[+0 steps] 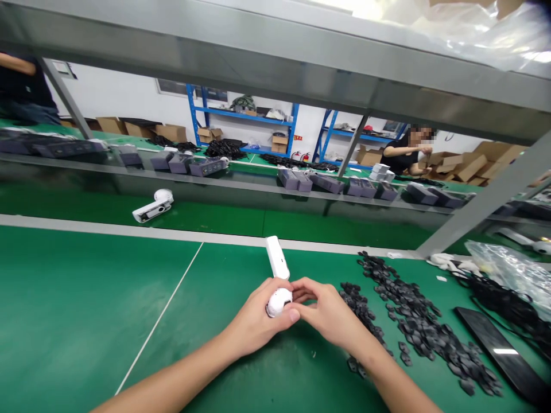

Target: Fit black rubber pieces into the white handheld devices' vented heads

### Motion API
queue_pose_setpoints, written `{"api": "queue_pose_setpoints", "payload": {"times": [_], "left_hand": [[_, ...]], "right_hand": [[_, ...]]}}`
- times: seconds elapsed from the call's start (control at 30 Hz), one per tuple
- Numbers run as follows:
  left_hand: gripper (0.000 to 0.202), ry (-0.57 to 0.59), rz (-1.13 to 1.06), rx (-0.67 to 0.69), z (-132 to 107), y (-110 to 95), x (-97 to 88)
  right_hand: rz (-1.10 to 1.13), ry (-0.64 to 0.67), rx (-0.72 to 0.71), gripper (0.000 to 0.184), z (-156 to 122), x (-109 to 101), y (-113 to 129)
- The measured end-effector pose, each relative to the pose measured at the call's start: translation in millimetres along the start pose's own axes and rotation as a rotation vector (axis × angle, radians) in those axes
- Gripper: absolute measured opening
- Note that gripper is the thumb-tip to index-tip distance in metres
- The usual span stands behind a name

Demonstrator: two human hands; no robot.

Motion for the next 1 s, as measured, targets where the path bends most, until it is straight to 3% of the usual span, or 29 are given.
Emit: {"api": "queue_pose_setpoints", "payload": {"times": [0.1, 0.23, 0.33, 0.5, 0.6, 0.7, 0.77, 0.87, 1.0], "left_hand": [[0.031, -0.019, -0.103, -0.117, -0.3, 9.1, -3.0], [0.03, -0.024, -0.104, -0.177, -3.4, 12.7, -7.5], [0.03, -0.004, -0.06, -0.17, -5.4, 8.8, -9.4], [0.043, 0.008, 0.126, -0.129, -4.4, -1.7, -16.9], [0.074, 0.004, 0.182, -0.124, -3.3, -2.8, -20.6], [0.101, -0.057, 0.09, -0.169, -3.0, 4.6, -23.4], [0.095, -0.077, 0.025, -0.187, -2.7, 10.6, -21.9], [0.069, -0.073, -0.021, -0.178, -2.0, 16.1, -18.9], [0.061, -0.07, -0.015, -0.155, -3.4, 15.6, -18.6]], "right_hand": [[-0.017, 0.046, 0.039, 0.037, -1.9, -22.8, -1.1], [-0.329, -0.129, 0.09, 0.041, -5.4, -88.1, -12.8], [-0.532, -0.026, 0.17, 0.028, -8.2, -105.1, -32.1], [-0.529, 0.121, 0.24, 0.017, -9.8, -91.1, -53.4], [-0.565, 0.125, 0.208, 0.014, -9.4, -83.3, -52.1], [-0.572, 0.121, 0.14, 0.01, -10.6, -78.4, -42.6], [-0.532, 0.121, 0.1, 0.008, -11.9, -73.4, -33.4], [-0.379, 0.174, 0.087, 0.004, -13.2, -56.0, -20.1], [-0.113, 0.164, 0.102, 0.012, -11.0, -30.2, -4.5]]}}
Point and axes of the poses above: each hand's wrist, its own z-axis towards the middle knuckle, its own x-axis out of the palm, y = z × x, the point moved 8 cm from there along z, towards the middle knuckle, and after that the axes turned 3 degrees about -y, right-handed, at the moved point
